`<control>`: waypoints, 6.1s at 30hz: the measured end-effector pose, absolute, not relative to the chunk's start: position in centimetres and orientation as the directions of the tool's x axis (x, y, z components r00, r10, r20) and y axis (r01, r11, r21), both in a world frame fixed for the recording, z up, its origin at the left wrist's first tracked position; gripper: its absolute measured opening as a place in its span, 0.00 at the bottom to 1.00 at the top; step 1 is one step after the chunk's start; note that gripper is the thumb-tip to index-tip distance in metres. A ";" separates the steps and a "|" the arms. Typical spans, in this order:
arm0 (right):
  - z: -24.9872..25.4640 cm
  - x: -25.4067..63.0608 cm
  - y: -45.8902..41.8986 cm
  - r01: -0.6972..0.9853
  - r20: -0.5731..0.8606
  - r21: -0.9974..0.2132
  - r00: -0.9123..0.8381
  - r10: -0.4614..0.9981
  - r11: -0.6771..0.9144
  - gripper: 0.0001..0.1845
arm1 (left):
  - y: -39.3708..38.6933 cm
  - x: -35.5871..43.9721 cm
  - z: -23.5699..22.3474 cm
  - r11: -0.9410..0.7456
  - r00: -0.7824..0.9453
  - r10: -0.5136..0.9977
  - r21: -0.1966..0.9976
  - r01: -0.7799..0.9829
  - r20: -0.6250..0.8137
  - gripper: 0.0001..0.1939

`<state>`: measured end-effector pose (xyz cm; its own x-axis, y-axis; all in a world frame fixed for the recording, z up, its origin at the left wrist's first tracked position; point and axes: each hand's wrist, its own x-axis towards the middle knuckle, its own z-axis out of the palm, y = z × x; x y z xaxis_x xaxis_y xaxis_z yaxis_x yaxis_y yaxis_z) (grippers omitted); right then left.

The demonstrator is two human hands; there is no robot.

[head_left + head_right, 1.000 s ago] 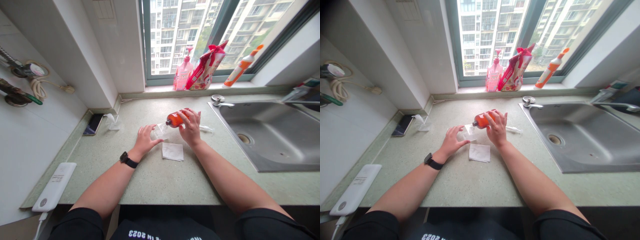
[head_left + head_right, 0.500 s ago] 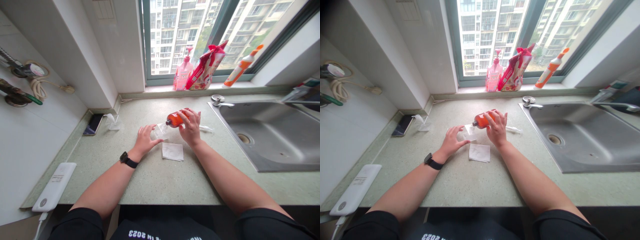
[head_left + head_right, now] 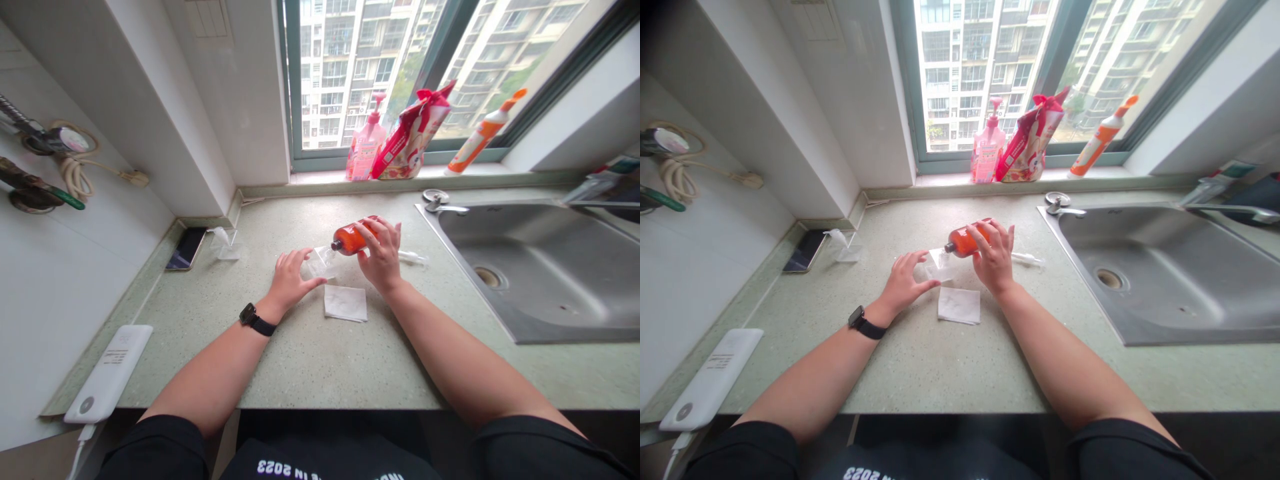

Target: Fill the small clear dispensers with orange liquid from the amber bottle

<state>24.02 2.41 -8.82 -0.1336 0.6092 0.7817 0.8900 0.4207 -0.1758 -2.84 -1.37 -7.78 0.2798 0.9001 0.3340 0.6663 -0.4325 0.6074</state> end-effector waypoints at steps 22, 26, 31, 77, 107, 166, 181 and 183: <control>-8.7 23.9 2.3 0.891 0.785 -0.185 -0.120 0.608 0.414 0.43 | -1.4 -2.8 -7.8 -0.436 0.281 0.898 0.609 0.662 0.338 0.40; -8.7 23.9 2.3 0.890 0.778 -0.190 -0.120 0.616 0.414 0.44 | -1.4 -2.8 -7.8 -0.435 0.281 0.899 0.609 0.663 0.336 0.39; -8.8 24.0 2.4 0.900 0.775 -0.175 -0.125 0.620 0.399 0.46 | -1.4 -2.9 -7.8 -0.436 0.280 0.898 0.607 0.664 0.338 0.39; -8.9 24.1 2.5 0.891 0.789 -0.170 -0.133 0.599 0.421 0.45 | -1.4 -2.9 -7.9 -0.441 0.280 0.895 0.604 0.663 0.346 0.39; -8.7 24.0 2.3 0.900 0.769 -0.176 -0.127 0.627 0.398 0.46 | -1.4 -2.9 -7.9 -0.430 0.279 0.902 0.617 0.659 0.331 0.40; -8.7 24.1 2.2 0.894 0.773 -0.173 -0.138 0.619 0.414 0.47 | -1.5 -2.9 -7.8 -0.428 0.281 0.903 0.617 0.660 0.326 0.39; -8.8 24.1 2.3 0.897 0.790 -0.143 -0.151 0.594 0.418 0.49 | -1.4 -2.9 -8.1 -0.441 0.288 0.895 0.594 0.672 0.340 0.40; -8.8 24.1 2.3 0.898 0.787 -0.144 -0.151 0.598 0.416 0.49 | -1.4 -2.9 -8.0 -0.441 0.288 0.896 0.594 0.672 0.338 0.40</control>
